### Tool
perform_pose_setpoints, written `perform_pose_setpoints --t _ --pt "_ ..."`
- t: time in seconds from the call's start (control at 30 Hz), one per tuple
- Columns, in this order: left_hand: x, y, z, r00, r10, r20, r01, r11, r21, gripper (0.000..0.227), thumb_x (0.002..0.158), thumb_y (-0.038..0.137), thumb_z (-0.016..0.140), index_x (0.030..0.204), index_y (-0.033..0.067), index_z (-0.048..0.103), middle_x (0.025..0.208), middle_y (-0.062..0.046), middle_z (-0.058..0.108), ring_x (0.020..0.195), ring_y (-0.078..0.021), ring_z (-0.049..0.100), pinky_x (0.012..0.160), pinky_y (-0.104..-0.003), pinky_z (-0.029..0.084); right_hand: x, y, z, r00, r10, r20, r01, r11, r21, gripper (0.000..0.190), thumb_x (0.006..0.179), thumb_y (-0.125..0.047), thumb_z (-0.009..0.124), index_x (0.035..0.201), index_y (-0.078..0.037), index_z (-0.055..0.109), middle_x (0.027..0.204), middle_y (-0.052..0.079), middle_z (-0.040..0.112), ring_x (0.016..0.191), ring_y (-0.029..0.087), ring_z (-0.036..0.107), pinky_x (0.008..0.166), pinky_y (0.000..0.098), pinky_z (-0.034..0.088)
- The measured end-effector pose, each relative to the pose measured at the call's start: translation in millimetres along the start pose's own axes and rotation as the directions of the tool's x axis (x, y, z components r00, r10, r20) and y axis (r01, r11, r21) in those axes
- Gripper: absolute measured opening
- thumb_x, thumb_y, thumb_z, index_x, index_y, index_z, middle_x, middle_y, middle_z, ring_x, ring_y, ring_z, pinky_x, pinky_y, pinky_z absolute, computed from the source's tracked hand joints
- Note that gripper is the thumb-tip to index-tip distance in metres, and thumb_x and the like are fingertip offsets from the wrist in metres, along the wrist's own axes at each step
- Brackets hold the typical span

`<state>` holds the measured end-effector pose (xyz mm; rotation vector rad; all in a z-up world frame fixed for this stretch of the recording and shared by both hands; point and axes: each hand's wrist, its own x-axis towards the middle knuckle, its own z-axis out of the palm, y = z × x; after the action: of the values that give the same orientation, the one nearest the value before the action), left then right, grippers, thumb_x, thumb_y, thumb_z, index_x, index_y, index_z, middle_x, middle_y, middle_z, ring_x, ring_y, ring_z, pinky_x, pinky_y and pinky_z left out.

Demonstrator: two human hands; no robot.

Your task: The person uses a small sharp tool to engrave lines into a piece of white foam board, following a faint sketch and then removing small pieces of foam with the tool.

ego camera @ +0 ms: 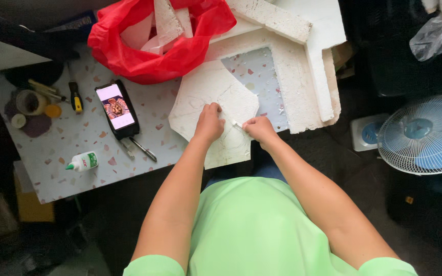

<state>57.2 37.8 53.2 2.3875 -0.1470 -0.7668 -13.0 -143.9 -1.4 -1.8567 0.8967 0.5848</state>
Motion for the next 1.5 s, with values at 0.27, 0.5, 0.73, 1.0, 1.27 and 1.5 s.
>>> perform_pose_setpoints --t 0.27,0.5,0.73,1.0,1.27,1.5 --pt "-0.5 -2.7 3.4 0.999 0.046 -0.002 -0.046 0.999 0.028 0.038 0.086 0.010 0.074 0.120 0.0115 0.056 0.115 -0.013 0.053 0.115 -0.0387 0.063 0.102 -0.045 0.054 -25.7 -6.3 -5.5 0.948 -0.318 -0.014 0.300 0.908 -0.292 0.019 0.092 -0.023 0.064 0.101 -0.018 0.079 0.099 0.011 0.075 0.107 0.038 0.069 0.096 0.0507 0.056" --pt "-2.4 1.2 -0.8 0.999 0.007 0.031 -0.008 1.000 0.029 0.039 0.087 0.011 0.074 0.121 0.0141 0.056 0.117 -0.010 0.052 0.118 -0.0346 0.063 0.104 -0.042 0.052 -7.8 -14.2 2.1 0.998 -0.061 -0.009 0.058 0.980 -0.192 0.019 0.087 -0.030 0.069 0.099 -0.024 0.082 0.100 0.004 0.077 0.110 0.031 0.071 0.094 0.0450 0.057" --pt "-2.1 1.1 -2.9 0.999 0.013 0.034 -0.014 1.000 0.024 0.040 0.087 0.010 0.074 0.122 0.0128 0.055 0.117 -0.011 0.052 0.119 -0.0359 0.062 0.105 -0.043 0.053 -0.1 -7.9 5.9 1.000 -0.013 0.011 0.014 0.997 -0.081 0.025 0.081 -0.025 0.071 0.102 -0.016 0.082 0.108 0.014 0.075 0.116 0.039 0.067 0.098 0.0484 0.054" --pt "1.5 -1.2 -1.7 1.000 0.016 0.023 -0.016 1.000 -0.011 0.040 0.087 0.010 0.075 0.121 0.0127 0.054 0.113 -0.011 0.052 0.115 -0.0348 0.063 0.103 -0.043 0.053 -25.0 -27.1 -1.6 0.965 -0.244 -0.099 0.218 0.952 -0.217 0.022 0.092 -0.022 0.058 0.097 -0.016 0.079 0.097 0.011 0.075 0.108 0.040 0.069 0.098 0.0497 0.054" --pt "-20.1 29.3 -15.4 1.000 0.020 0.003 -0.020 0.999 0.031 0.066 0.071 0.029 0.090 0.121 0.0085 0.053 0.118 -0.015 0.053 0.119 -0.0370 0.062 0.105 -0.044 0.053 -26.5 -10.2 -20.0 0.963 -0.258 -0.081 0.240 0.953 -0.183 0.019 0.091 -0.019 0.063 0.101 -0.014 0.079 0.096 0.012 0.074 0.108 0.039 0.068 0.097 0.0496 0.054" --pt "-16.2 23.8 4.4 0.992 0.082 -0.096 -0.066 0.985 0.160 0.069 0.069 0.037 0.092 0.115 0.0020 0.055 0.114 -0.018 0.053 0.116 -0.0441 0.061 0.104 -0.049 0.054 -18.1 -1.4 -14.9 0.971 -0.226 -0.083 0.210 0.963 -0.171 0.019 0.090 -0.025 0.065 0.100 -0.017 0.079 0.089 0.008 0.073 0.104 0.034 0.070 0.094 0.0466 0.056"
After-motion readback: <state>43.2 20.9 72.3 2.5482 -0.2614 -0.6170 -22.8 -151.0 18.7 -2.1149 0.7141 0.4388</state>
